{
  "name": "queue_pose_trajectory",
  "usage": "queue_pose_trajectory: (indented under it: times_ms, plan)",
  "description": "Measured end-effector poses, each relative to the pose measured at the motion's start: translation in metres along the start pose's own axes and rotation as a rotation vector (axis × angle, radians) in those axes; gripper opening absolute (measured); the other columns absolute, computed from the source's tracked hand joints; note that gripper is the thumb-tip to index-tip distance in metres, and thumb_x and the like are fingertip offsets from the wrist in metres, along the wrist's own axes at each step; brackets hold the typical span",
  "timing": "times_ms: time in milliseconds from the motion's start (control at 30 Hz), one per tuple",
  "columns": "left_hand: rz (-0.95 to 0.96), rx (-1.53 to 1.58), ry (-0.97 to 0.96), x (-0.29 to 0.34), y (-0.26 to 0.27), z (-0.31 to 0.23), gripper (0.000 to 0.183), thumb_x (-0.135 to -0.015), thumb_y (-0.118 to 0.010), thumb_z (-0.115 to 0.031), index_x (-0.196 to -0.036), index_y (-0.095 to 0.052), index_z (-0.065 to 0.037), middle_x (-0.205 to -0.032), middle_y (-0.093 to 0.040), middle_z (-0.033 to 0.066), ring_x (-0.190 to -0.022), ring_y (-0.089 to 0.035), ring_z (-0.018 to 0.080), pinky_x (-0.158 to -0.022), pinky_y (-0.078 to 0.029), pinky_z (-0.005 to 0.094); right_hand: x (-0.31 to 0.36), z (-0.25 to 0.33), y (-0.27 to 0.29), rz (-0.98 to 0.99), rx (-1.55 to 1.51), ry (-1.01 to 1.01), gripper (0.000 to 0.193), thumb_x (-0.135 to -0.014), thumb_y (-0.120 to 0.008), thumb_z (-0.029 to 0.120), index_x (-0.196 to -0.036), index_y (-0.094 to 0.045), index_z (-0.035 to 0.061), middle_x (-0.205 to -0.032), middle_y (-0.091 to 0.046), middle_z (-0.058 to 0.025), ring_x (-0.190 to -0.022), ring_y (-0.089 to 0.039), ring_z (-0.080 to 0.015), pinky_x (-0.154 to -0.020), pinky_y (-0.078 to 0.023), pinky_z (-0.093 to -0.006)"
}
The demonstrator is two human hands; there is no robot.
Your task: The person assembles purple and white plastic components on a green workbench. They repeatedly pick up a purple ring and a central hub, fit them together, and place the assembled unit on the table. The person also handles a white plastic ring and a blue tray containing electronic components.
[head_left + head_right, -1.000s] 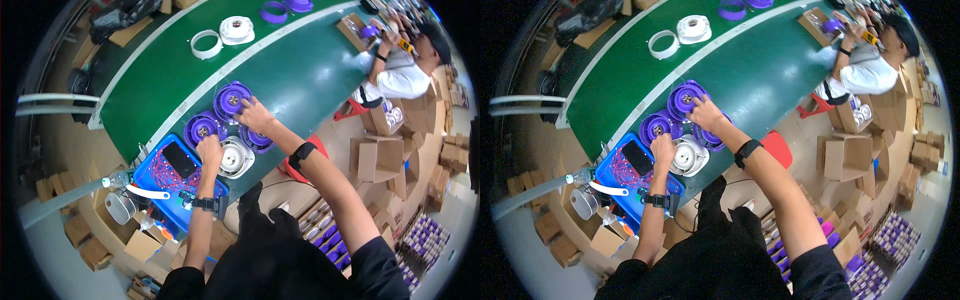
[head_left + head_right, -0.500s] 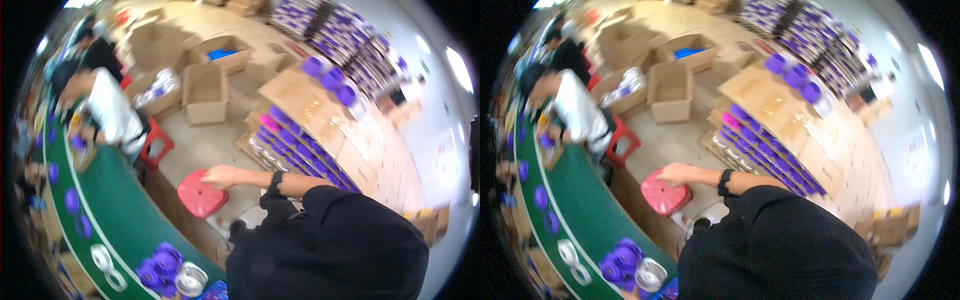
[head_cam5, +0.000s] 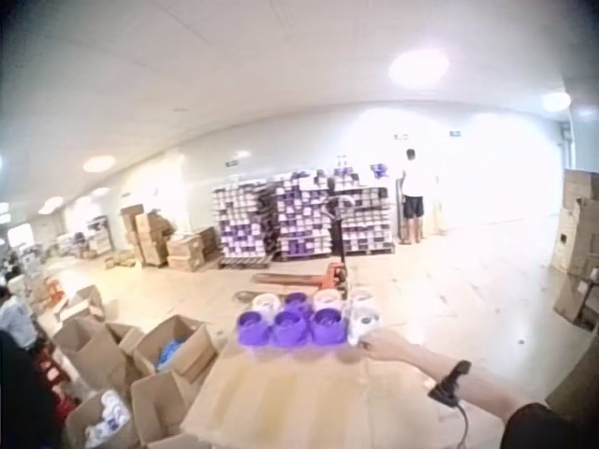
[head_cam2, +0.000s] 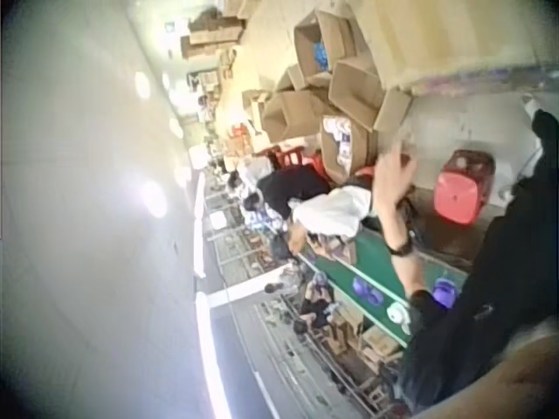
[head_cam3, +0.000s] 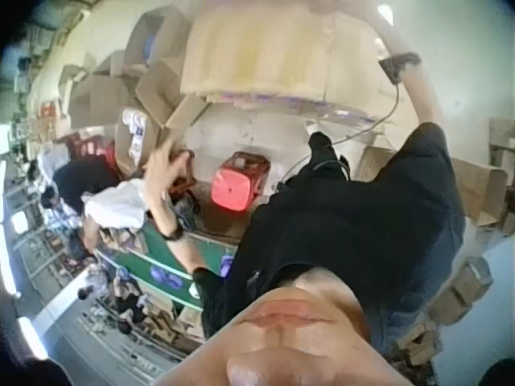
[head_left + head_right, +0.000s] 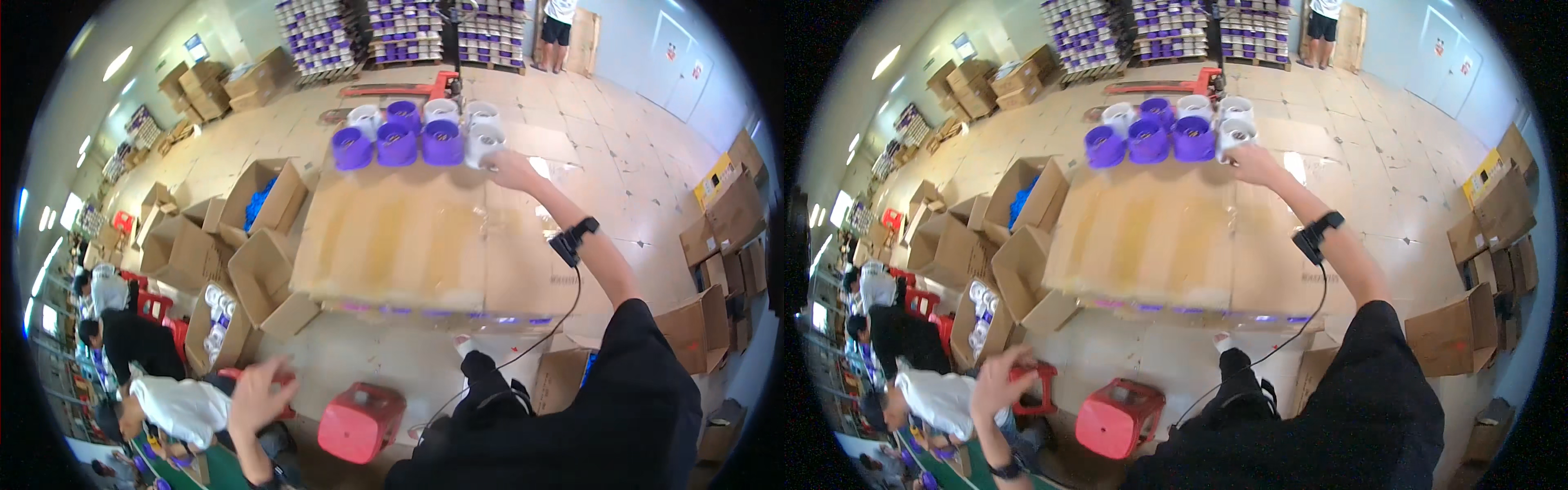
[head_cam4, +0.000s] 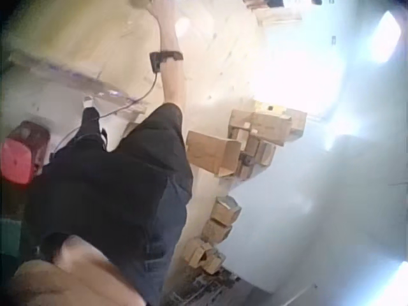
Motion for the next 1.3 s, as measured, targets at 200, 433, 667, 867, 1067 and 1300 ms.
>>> queue_pose_trajectory:
  times_ms: [200,433,667,867,1067,1300]
  plan:
    - [0.226,-0.242,-0.300,-0.362,-0.014,-0.163,0.030,-0.080,-0.067,-0.022,-0.105,-0.066,-0.004,-0.075,-0.065,0.0165,-0.072,-0.065,0.0255,-0.068,-0.050,0.0391,-0.116,-0.184,0.000,0.092,0.224,-0.160,0.028,-0.074,-0.066,0.017,-0.099,-0.071,0.0061,-0.095,-0.070,-0.0176,-0.091,-0.067,-0.0340,-0.076,-0.054,-0.0436]
    - [0.008,-0.418,-0.507,-0.649,-0.099,-0.234,0.049,-0.072,-0.071,-0.017,-0.119,-0.060,-0.006,-0.106,-0.068,0.0177,-0.102,-0.064,0.0345,-0.086,-0.053,0.0435,-0.183,-0.243,-0.078,0.231,0.247,-0.029,0.034,-0.070,-0.074,0.023,-0.099,-0.069,0.0048,-0.095,-0.070,-0.0156,-0.093,-0.067,-0.0333,-0.077,-0.055,-0.0437]
    - [0.078,-0.489,-0.419,-0.758,-0.185,-0.187,0.063,-0.066,-0.072,-0.010,-0.127,-0.055,-0.009,-0.114,-0.066,0.0180,-0.107,-0.063,0.0343,-0.087,-0.054,0.0442,-0.183,-0.265,-0.105,0.332,0.273,-0.053,0.029,-0.068,-0.073,0.022,-0.091,-0.071,0.0045,-0.097,-0.071,-0.0154,-0.091,-0.069,-0.0311,-0.079,-0.056,-0.0415]
    - [0.142,-0.466,-0.324,-0.788,-0.211,-0.167,0.048,-0.063,-0.073,-0.012,-0.111,-0.067,-0.010,-0.108,-0.068,0.0176,-0.102,-0.065,0.0358,-0.087,-0.054,0.0439,-0.185,-0.261,-0.106,0.330,0.283,-0.156,0.024,-0.067,-0.071,0.016,-0.087,-0.073,0.0046,-0.094,-0.071,-0.0169,-0.089,-0.070,-0.0311,-0.077,-0.057,-0.0409]
    - [0.088,-0.499,-0.239,-0.782,-0.203,-0.175,0.033,-0.064,-0.072,-0.011,-0.097,-0.070,-0.010,-0.099,-0.070,0.0163,-0.097,-0.067,0.0348,-0.081,-0.056,0.0451,-0.167,-0.259,-0.105,0.279,0.275,-0.230,0.017,-0.067,-0.070,0.010,-0.083,-0.072,0.0038,-0.087,-0.070,-0.0193,-0.085,-0.070,-0.0344,-0.072,-0.057,-0.0421]
    - [0.006,-0.632,-0.431,-0.752,-0.210,-0.185,0.022,-0.065,-0.075,-0.010,-0.086,-0.072,-0.005,-0.091,-0.071,0.0159,-0.088,-0.069,0.0327,-0.074,-0.057,0.0432,-0.162,-0.240,-0.105,0.122,0.257,-0.171,0.015,-0.063,-0.071,0.011,-0.074,-0.071,0.0016,-0.080,-0.069,-0.0218,-0.074,-0.069,-0.0364,-0.069,-0.055,-0.0453]
Point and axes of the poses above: each hand's wrist, its own x-axis away from the middle knuckle, its own y-axis out of the back of the hand, z = x × y, the point moved 10 cm from there along -x, towards the middle knuckle
